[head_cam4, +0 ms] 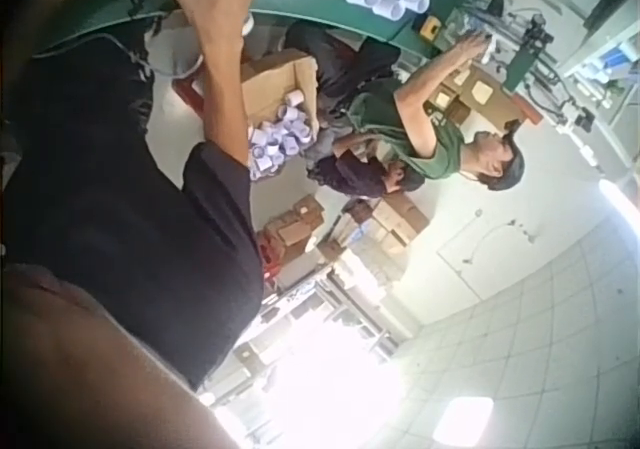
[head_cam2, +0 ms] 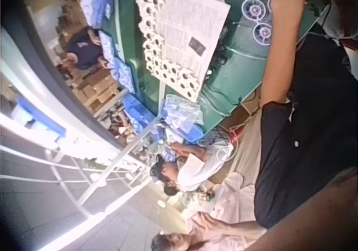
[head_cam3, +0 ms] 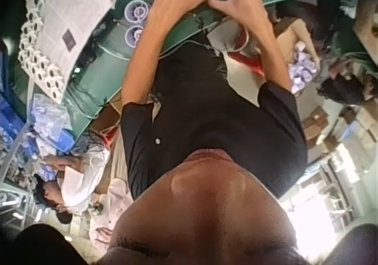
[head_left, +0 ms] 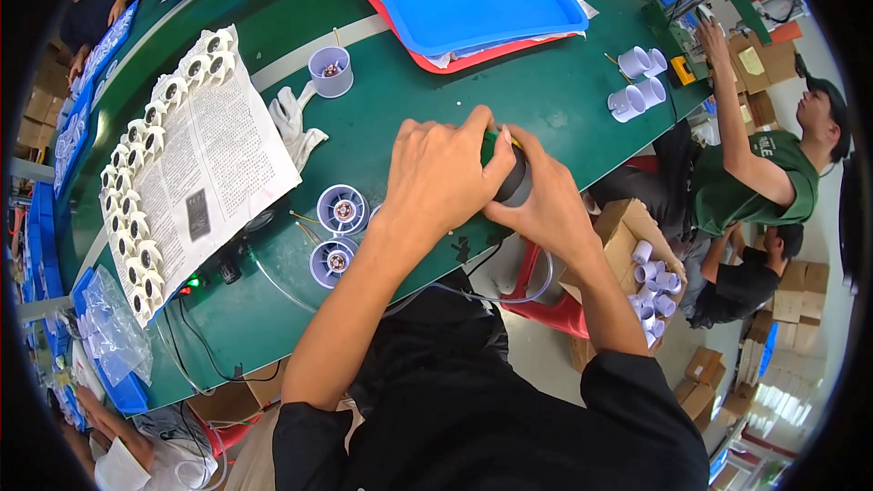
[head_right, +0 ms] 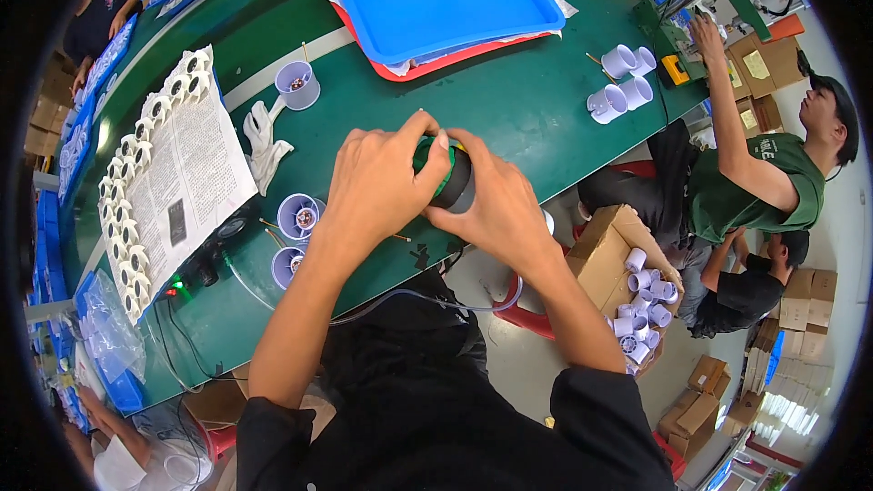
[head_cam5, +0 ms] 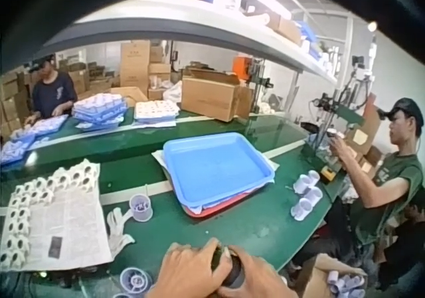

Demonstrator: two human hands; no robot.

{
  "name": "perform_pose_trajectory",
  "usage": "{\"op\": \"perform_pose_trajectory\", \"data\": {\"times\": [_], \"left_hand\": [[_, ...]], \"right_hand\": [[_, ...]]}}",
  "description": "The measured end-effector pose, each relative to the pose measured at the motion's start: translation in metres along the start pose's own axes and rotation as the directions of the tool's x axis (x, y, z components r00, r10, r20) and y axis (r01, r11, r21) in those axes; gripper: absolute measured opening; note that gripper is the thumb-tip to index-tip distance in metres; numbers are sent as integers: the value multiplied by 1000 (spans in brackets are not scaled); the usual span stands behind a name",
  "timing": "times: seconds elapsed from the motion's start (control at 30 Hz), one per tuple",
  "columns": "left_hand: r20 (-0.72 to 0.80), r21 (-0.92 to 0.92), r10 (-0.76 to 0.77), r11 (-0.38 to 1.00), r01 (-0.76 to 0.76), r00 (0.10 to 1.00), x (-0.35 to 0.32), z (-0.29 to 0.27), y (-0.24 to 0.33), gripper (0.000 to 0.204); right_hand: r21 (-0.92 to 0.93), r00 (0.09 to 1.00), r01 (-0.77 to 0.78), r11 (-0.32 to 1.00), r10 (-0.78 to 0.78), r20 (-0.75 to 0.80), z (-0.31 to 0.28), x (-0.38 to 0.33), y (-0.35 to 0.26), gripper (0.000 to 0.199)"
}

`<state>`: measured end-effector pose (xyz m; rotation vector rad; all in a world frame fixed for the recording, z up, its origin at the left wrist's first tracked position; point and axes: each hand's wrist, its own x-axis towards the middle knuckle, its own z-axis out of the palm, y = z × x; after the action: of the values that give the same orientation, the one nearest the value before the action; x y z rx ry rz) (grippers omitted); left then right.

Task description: Applying adhesive to cooling fan motors and attaching filter components on an electronics assembly line.

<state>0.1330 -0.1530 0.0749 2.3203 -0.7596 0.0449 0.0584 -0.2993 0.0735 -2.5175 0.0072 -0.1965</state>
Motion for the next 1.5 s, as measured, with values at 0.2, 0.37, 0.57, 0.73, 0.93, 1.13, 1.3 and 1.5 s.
{"op": "perform_pose_trajectory", "data": {"times": [0.2,0.37,0.57,0.73,0.93,1.13,1.3,1.5], "left_hand": [[-384,69,126,992,-108,914,-5,-25,-7,26],[-626,-366,-206,929,-49,752,-85,-48,-6,13],[-722,-312,-310,944,109,619,-206,-35,-32,20],[-762,-402,-451,892,206,464,-229,-25,-60,19],[-584,-205,-352,936,287,732,-212,-21,-57,64],[-387,22,-443,872,488,809,-193,-15,-53,82],[-413,-102,-440,893,439,798,-188,-12,-60,65],[-497,-229,-428,904,362,755,-202,-12,-70,61]], "right_hand": [[-116,998,54,992,-50,42,17,32,20,84],[-281,992,-17,960,52,118,8,52,26,83],[-268,984,6,963,42,175,-10,32,46,78],[-293,994,15,956,17,107,-6,44,47,71],[-290,993,114,950,-100,63,-15,50,36,79],[33,898,362,932,-339,-281,18,87,-50,31],[-104,506,858,503,-863,4,99,179,-141,20],[-501,393,834,231,-886,245,151,232,-177,11]]}}
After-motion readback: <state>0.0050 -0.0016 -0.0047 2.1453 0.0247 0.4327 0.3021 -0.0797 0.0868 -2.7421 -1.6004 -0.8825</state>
